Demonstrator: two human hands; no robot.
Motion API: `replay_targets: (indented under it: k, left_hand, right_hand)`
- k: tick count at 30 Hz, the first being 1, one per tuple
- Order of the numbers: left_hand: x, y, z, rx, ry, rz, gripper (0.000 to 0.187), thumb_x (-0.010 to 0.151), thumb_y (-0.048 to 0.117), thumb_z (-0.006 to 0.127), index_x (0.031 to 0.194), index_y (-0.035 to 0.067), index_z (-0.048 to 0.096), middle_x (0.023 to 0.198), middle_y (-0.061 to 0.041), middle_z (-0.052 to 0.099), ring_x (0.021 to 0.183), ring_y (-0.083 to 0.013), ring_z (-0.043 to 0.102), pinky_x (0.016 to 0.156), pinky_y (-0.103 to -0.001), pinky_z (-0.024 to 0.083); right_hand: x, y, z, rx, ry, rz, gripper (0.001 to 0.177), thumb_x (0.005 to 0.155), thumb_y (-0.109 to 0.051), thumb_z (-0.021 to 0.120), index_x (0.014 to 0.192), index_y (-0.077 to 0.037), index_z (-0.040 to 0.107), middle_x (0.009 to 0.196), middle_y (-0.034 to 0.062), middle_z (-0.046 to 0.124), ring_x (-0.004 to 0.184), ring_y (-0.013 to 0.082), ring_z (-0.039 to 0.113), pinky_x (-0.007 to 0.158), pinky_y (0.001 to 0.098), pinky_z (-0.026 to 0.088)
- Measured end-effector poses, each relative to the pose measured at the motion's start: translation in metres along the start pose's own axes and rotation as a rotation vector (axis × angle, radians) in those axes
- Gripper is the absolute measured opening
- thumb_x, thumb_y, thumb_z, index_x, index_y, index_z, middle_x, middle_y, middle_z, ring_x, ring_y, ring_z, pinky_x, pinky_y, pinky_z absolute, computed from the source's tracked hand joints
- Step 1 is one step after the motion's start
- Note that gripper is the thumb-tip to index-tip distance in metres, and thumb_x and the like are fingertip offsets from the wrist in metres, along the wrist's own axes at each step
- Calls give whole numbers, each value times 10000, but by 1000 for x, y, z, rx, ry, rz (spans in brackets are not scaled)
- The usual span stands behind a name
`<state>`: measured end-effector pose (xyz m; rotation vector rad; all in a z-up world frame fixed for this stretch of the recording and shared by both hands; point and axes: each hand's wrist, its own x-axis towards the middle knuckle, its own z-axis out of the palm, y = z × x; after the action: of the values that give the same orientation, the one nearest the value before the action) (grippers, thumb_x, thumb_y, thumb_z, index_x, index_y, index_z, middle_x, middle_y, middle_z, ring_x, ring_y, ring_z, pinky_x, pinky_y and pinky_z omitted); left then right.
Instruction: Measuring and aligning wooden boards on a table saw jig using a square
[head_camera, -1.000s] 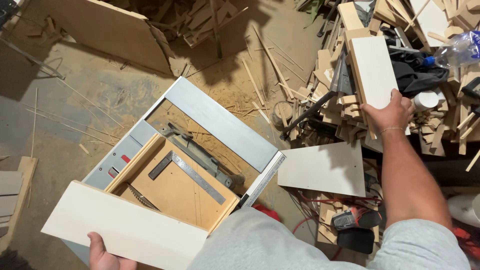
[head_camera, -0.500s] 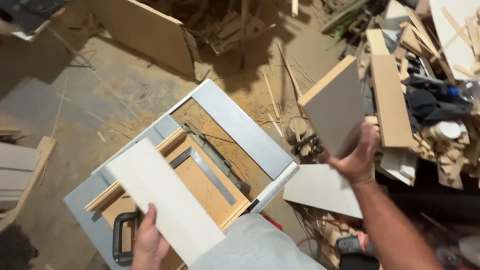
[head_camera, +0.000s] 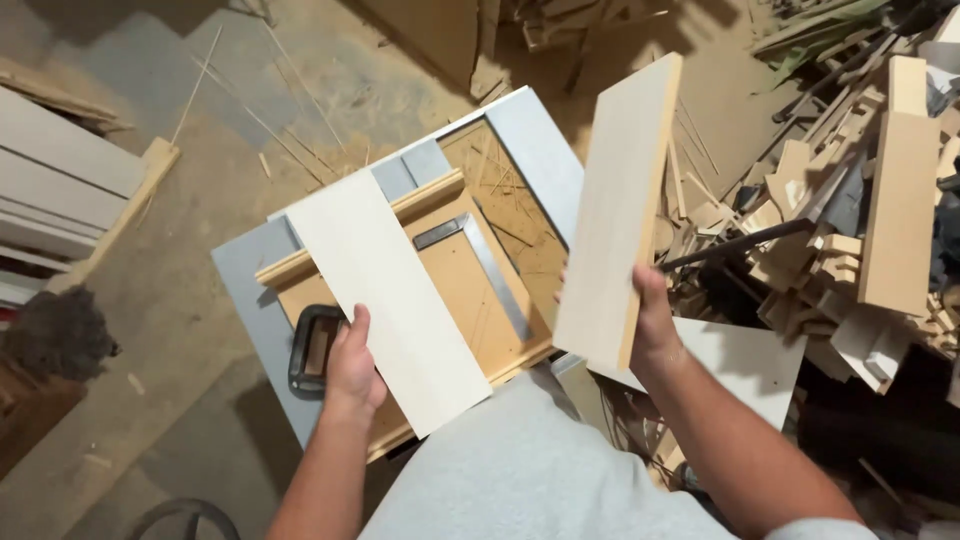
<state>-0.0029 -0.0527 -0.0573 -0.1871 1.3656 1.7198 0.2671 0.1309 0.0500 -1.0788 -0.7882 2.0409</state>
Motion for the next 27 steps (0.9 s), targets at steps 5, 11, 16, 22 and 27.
replay_targets:
  k: [5,11,16,22,27]
  left_hand:
    - [-4,7,-23,-52,33,27,473,1014,400,620,1332,49,619,1178,-167,710,1064,-301,720,997,-485,559]
    - [-15,15,-60,-106,118,43,435,1005,389,667,1233,21,636,1116,-173,706,1016,-292,722,963,-455,574]
    - [-17,19,-95,-91,131,34,403,1018,386,659,1231,45,643,1083,-140,708,991,-260,734,918,-445,596]
    - [10,10,-127,-94,130,34,400,993,349,706,1219,29,626,1034,-166,710,902,-273,736,845,-438,615]
    - [42,-16,-133,-118,100,21,391,955,331,758,1175,32,636,968,-168,724,832,-253,745,784,-400,630]
  right_hand:
    - [13,-4,61,184,112,172,846,845,-701,463,1376,-50,559,1186,217,688,998,348,720,886,507,612]
    - [18,7,107,318,260,90,763,828,-683,494,1347,-123,516,1109,85,568,1012,271,579,868,480,539]
    - [3,15,128,320,325,62,794,842,-690,446,1357,-86,473,1129,124,513,1043,283,556,876,461,569]
    - [-11,41,130,314,286,-15,790,794,-672,543,1284,-54,510,1096,120,526,1034,292,544,947,512,489]
    - [-41,70,131,243,246,-40,712,837,-648,552,1299,-107,574,1113,64,628,1022,228,648,973,421,531]
